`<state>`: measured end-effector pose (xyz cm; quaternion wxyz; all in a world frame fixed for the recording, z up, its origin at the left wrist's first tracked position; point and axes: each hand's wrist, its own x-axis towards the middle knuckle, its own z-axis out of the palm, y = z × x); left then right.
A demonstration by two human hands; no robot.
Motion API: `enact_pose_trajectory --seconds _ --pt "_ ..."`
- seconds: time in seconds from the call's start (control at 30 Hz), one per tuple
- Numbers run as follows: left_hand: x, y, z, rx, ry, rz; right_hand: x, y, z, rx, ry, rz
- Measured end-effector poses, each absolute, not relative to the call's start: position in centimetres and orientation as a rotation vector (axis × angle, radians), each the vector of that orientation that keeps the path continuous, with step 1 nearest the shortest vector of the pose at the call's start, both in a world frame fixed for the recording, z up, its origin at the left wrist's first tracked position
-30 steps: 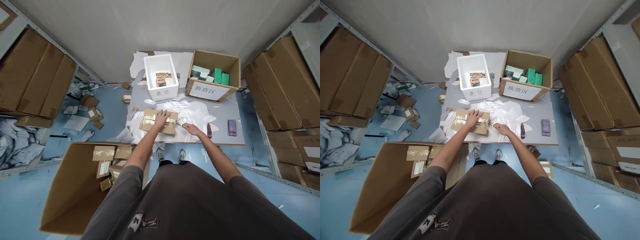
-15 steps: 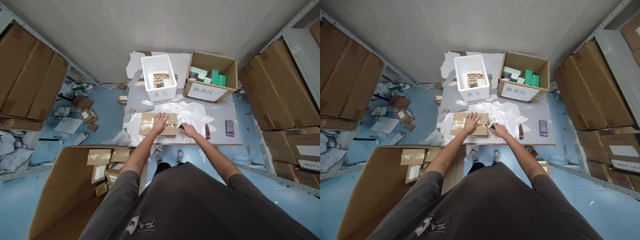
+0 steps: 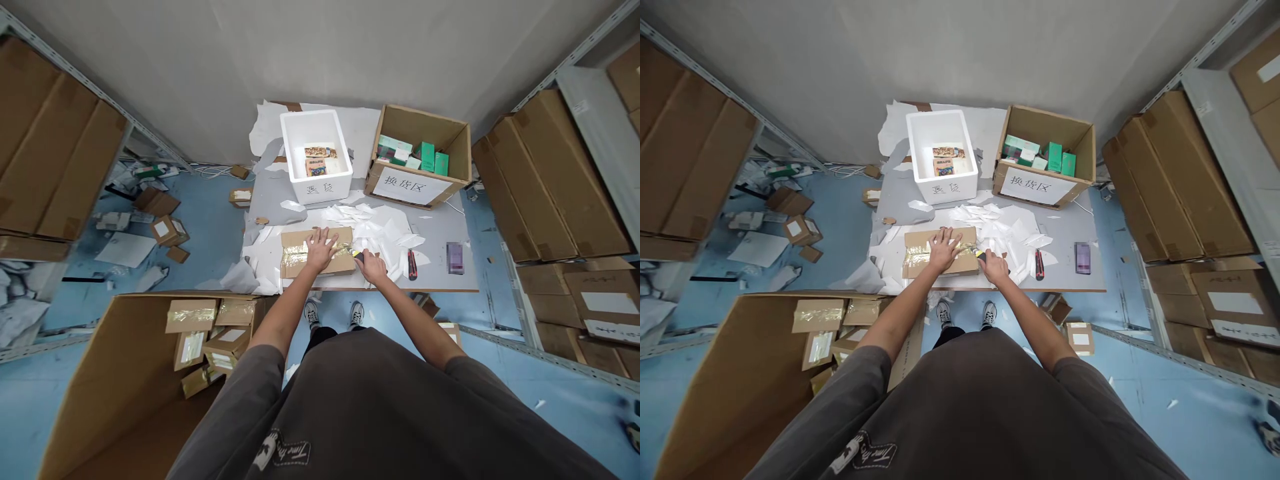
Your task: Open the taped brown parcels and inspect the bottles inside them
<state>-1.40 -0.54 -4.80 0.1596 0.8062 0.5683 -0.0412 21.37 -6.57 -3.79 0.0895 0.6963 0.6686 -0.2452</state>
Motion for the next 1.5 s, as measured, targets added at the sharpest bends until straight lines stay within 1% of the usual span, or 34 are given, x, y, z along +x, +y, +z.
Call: enact_pose_trajectory --seconds 0.2,0.37,0.6,0.7,0.9,1.03,1.23,1.37,1.5 --pt "-0.8 -1.1 -4.8 2.298 1.657 -0.103 20.2 -8.0 -3.4 2.206 1.861 -0.767" --pt "-0.8 -1.2 -5.1 2.281 1.637 -0.063 20.3 -8.1 -3.6 2.209 1.866 -0.745" --pt "-0.9 -0.1 -5.4 2.210 1.657 -0.033 22.0 -6.0 -3.1 2.007 2.011 -0.769" --pt "-0.6 0.1 -5.6 2.209 1.673 0.007 22.0 -4.7 -2.7 1.918 2.066 -0.730" --pt "0.2 -0.4 -6.3 2.237 1.689 -0.034 23.0 -3.3 -2.5 1.817 2.145 -0.630" --pt "0.0 -0.8 -6.6 2.258 1.685 -0.043 24.1 -3.5 -2.8 1.819 2.154 -0.635" --pt "-0.1 -0.9 -6.4 2.258 1.699 -0.081 23.2 -3.9 -3.5 1.837 2.153 -0.615" --pt "-0.1 -1.1 -7.2 2.253 1.719 -0.028 23.6 -4.1 -4.1 1.877 2.141 -0.590" --pt "0.0 -1.5 -8.5 2.271 1.704 0.111 23.9 -3.7 -4.6 1.920 2.128 -0.616"
